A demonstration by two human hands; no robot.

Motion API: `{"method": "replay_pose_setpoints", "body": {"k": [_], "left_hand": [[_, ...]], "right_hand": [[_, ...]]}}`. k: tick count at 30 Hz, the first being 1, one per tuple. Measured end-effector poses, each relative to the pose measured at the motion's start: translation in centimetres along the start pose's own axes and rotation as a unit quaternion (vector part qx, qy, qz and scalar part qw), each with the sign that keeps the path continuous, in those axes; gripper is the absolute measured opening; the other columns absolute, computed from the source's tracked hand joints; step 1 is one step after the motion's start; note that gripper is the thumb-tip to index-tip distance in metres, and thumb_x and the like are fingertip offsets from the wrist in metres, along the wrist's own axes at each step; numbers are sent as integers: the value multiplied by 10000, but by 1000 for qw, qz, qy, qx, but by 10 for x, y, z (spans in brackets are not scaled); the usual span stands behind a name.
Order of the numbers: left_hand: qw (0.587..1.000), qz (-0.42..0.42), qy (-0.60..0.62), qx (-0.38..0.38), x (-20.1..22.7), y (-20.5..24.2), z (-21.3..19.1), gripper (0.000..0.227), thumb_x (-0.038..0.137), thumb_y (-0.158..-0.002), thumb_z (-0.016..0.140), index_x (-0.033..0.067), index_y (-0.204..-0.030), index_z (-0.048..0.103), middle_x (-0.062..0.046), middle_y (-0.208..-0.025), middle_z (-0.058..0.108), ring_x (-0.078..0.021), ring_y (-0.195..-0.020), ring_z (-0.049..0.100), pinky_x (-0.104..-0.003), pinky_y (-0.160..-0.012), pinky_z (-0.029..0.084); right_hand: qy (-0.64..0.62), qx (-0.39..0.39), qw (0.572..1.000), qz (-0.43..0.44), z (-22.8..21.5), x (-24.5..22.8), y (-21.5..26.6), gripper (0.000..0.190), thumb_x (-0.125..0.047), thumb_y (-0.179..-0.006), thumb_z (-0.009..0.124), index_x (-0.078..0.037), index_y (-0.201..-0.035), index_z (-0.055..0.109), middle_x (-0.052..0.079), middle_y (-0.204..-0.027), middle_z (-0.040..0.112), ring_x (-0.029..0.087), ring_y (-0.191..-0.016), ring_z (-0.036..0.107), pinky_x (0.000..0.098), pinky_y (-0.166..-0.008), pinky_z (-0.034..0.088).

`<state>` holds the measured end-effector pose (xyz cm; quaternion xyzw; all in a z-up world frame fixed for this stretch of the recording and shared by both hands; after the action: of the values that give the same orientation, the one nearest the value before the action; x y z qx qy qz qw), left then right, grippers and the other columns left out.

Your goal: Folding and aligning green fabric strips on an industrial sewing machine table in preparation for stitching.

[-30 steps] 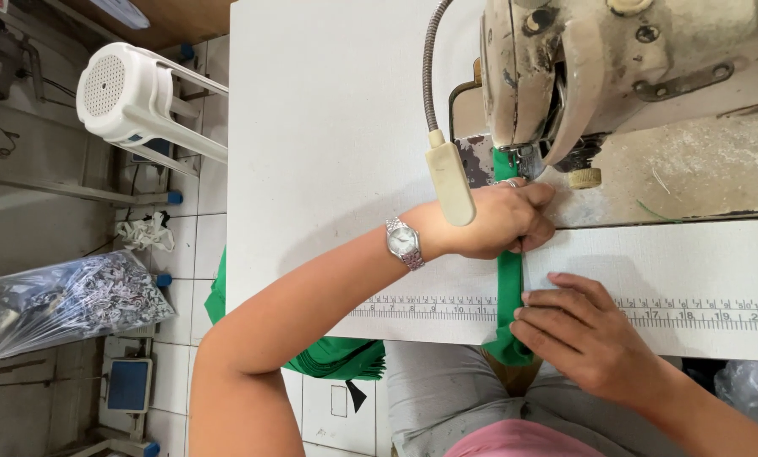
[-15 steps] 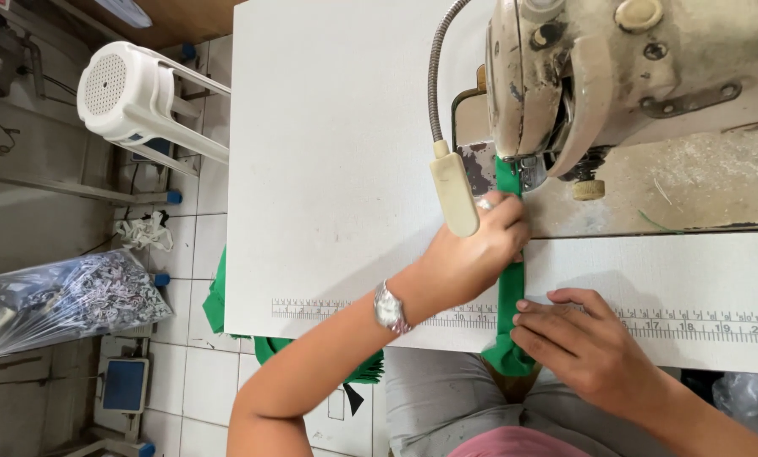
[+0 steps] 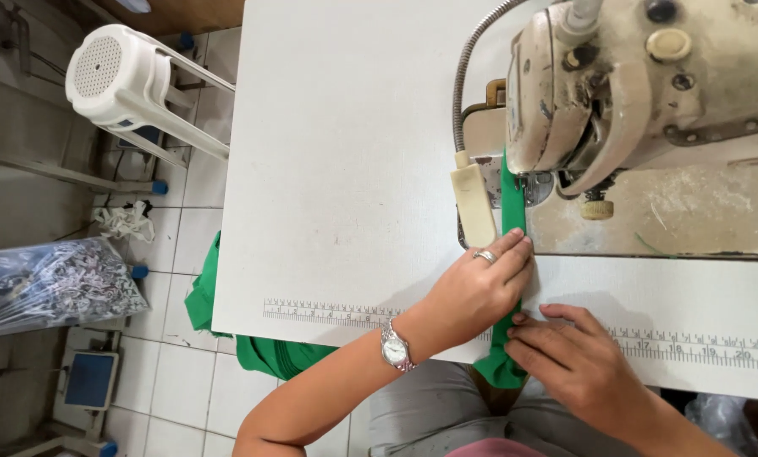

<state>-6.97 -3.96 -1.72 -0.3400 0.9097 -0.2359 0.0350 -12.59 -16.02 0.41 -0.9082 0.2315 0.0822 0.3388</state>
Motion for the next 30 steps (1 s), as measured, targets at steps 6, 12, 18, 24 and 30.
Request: {"method": "replay_pose_setpoints", "body": {"k": [6,12,18,24,30], "left_hand": [[999,-13,-48,15,-1,-5,-5,204,-81,-976,520,-55,-1063,703,-243,-1276,664,-338,-1241,696,-416,-556,417],[972,55,-229,14,-9,-30,-10,69,-76,-986,660,-52,-999,723,-212,-1080,654,-258,-1122,617,-360,-1042,611],[978,31,-204,36,-22,-43,-11,154,-90,-945,641,39,-890,706,-244,-1109,638,-283,-829,537,-359,-707,489],[991,-80,102,39,-53,-40,1,240,75,-1067,503,-96,-900,519,-143,-923,452,-363,-777,498,-558,-632,433],[982,-40,127,137,-66,-6,31,158,143,-1023,580,72,-1134,666,-132,-1089,680,-347,-1216,670,-444,-967,548]], "right_hand": [[-39,11,999,28,7,4,-5,158,-15,-949,593,-32,-1044,717,115,-1005,679,238,-938,693,528,-962,553],[-25,27,999,15,14,25,-13,167,-55,-985,566,-44,-1041,722,81,-986,671,221,-908,661,503,-972,543],[-19,21,999,20,21,50,-20,111,-48,-923,692,-40,-1030,723,80,-970,701,231,-911,668,502,-974,552],[-8,27,999,29,24,66,-16,156,-51,-914,710,-66,-1067,739,70,-1046,745,215,-954,697,517,-1026,540],[38,91,994,47,18,62,-13,131,-163,-943,685,-160,-1053,757,6,-1018,718,221,-1018,710,497,-1019,514]]}}
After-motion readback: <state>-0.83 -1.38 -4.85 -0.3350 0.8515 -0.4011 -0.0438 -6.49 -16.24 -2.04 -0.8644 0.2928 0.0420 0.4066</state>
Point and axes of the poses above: each hand's wrist, its own y-axis away from the middle knuckle, its own z-axis out of the palm, x = y × z, the point moved 6 cm from there along -y, towards the middle knuckle
